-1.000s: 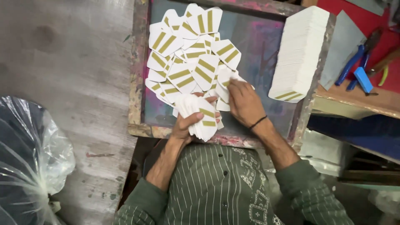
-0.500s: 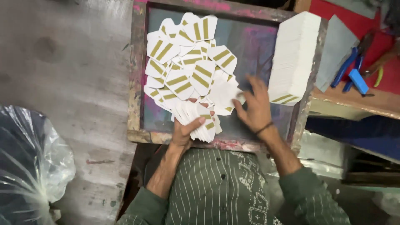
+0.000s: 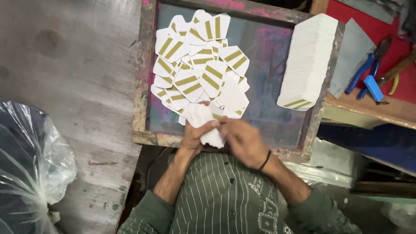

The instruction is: The recorder is sorting and stacking small printed paper cutouts from a screen printing frame.

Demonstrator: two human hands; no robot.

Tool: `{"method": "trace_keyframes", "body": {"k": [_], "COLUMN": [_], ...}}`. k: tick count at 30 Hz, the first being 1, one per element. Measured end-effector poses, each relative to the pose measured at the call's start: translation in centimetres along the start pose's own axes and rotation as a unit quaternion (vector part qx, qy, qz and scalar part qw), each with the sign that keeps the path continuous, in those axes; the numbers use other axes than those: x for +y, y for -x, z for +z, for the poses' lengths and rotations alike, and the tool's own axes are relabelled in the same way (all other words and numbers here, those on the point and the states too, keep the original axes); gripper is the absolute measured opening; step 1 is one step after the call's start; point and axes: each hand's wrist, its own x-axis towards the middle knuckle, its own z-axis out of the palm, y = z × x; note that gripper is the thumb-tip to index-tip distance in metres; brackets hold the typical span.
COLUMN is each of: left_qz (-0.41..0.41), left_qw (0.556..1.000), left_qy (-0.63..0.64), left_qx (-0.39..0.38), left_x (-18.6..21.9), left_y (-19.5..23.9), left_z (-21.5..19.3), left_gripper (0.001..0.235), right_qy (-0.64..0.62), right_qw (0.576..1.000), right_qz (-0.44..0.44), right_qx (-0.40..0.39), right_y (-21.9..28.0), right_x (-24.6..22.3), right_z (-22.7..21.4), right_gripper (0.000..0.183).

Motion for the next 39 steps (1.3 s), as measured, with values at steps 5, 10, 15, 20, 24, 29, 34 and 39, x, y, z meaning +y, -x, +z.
{"method": "trace_keyframes", "body": {"k": [5, 10, 15, 20, 24, 29, 34, 39], "left_qz": [-0.035, 0.027, 0.055, 0.023, -0.066, -0.072, -0.035, 0.292], "left_qw": [0.996, 0.998, 0.997, 0.998, 0.976, 0.987, 0.991, 0.789], "left_qy": [0.086, 0.051, -0.04, 0.057, 0.208, 0.141, 0.07, -0.528], "left_qx": [0.0, 0.008, 0.021, -0.012, -0.017, -0.002, -0.111, -0.12], "left_x": [0.9, -0.1, -0.9, -0.5, 0.0, -1.7, -1.0, 1.2], "left_y": [0.4, 0.1, 0.4, 0.2, 0.6, 0.5, -0.8, -2.5], "left_z": [-0.2, -0.7, -0.8, -1.2, -1.4, -1.6, 3.7, 5.4], "left_gripper": [0.081, 0.077, 0.078, 0.078, 0.083, 0.088, 0.098, 0.13], "right_qy": [0.235, 0.236, 0.211, 0.059, 0.261, 0.243, -0.055, -0.29], "right_qw": [0.944, 0.931, 0.912, 0.989, 0.947, 0.962, 0.989, 0.952], "right_qz": [-0.057, -0.138, -0.107, -0.005, -0.158, -0.124, -0.101, 0.084], "right_qx": [0.223, 0.24, 0.335, 0.133, 0.105, 0.005, 0.096, 0.047], "right_y": [-6.6, -5.7, -5.1, -3.1, -4.5, -0.6, 2.6, 2.9], "right_x": [1.3, 2.4, 1.4, -2.8, 1.6, 3.0, 2.4, 1.6], "right_z": [-1.4, -1.4, -1.7, -0.8, -1.9, -0.7, -1.9, -6.3], "right_gripper": [0.032, 0.025, 0.019, 0.021, 0.045, 0.053, 0.055, 0.076]}}
